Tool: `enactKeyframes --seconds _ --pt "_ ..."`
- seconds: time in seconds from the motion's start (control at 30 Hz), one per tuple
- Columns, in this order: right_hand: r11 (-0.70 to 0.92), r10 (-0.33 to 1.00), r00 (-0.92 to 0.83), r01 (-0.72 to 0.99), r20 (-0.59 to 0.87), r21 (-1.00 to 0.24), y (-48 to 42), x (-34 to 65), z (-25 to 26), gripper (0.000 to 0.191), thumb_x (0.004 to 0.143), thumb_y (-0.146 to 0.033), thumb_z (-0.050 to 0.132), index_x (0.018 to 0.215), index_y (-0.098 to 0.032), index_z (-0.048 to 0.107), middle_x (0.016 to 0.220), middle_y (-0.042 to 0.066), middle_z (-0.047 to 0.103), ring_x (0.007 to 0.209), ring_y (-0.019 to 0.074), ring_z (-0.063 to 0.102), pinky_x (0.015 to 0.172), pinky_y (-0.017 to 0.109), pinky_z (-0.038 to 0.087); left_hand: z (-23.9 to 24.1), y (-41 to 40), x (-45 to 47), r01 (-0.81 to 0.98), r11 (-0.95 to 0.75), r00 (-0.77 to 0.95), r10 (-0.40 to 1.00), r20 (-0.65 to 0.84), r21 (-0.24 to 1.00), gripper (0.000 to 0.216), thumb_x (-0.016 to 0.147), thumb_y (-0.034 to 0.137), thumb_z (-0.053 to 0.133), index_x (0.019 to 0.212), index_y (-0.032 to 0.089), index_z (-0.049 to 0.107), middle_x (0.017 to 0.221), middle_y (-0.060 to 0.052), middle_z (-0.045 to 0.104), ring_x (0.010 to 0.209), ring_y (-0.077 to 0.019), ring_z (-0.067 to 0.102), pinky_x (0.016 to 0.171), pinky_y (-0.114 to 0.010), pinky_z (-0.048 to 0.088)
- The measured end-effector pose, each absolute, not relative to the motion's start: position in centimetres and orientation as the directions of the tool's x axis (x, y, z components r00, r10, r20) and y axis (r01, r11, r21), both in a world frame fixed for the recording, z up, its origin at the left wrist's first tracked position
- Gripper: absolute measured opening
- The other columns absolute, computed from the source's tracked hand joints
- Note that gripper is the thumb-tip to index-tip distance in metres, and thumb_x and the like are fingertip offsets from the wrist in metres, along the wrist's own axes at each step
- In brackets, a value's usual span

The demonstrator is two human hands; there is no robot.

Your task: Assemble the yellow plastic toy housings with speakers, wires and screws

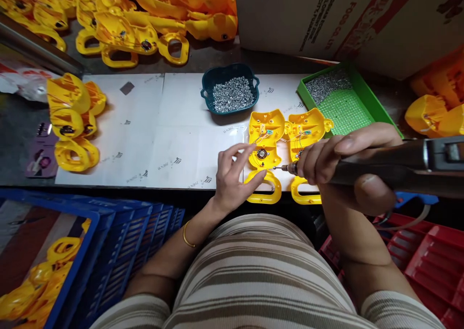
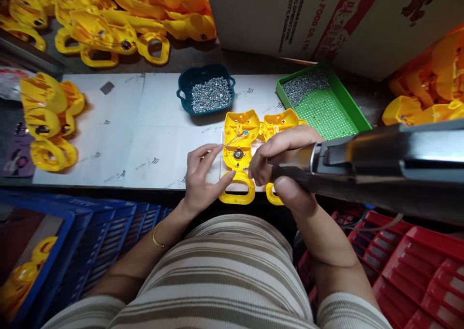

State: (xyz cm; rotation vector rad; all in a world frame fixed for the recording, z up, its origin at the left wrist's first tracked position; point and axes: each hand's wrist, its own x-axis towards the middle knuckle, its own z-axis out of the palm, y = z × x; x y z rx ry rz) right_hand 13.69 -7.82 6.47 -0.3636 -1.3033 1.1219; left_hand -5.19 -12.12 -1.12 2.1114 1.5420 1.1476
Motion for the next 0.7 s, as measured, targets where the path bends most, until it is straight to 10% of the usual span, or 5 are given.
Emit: enactKeyframes --seconds 0.2,0.7 --pt "0.536 0.754 -0.132 -0.443 0.644 -0.719 -5.6 11.5 4.5 0.017 0.082 -0.035 0.062 0.099 -0.029 0.063 0.047 -0.007 0.048 0.034 0.0119 0.046 0.035 0.027 0.043 -2.9 -11.7 -4.6 0.787 -0.213 0.124 0.974 0.190 0.579 0.099 0.077 0.068 0.062 0.150 0.012 0.025 0.146 -0.021 0.043 0.127 -0.0338 0.042 0.103 -0.048 0.036" --pt "0.497 0.806 -0.180 -0.312 0.564 -0.810 -3.6 9.4 1.1 0.027 0.080 -0.052 0.063 0.094 -0.031 0.053 0.048 -0.009 0.047 0.037 0.0133 0.045 0.043 0.030 0.042 -1.6 -11.4 -3.7 0.803 -0.042 0.112 0.990 -0.081 0.595 0.099 0.076 0.049 0.072 0.153 0.021 0.016 0.133 -0.012 0.055 0.119 -0.0299 0.043 0.094 -0.042 0.032"
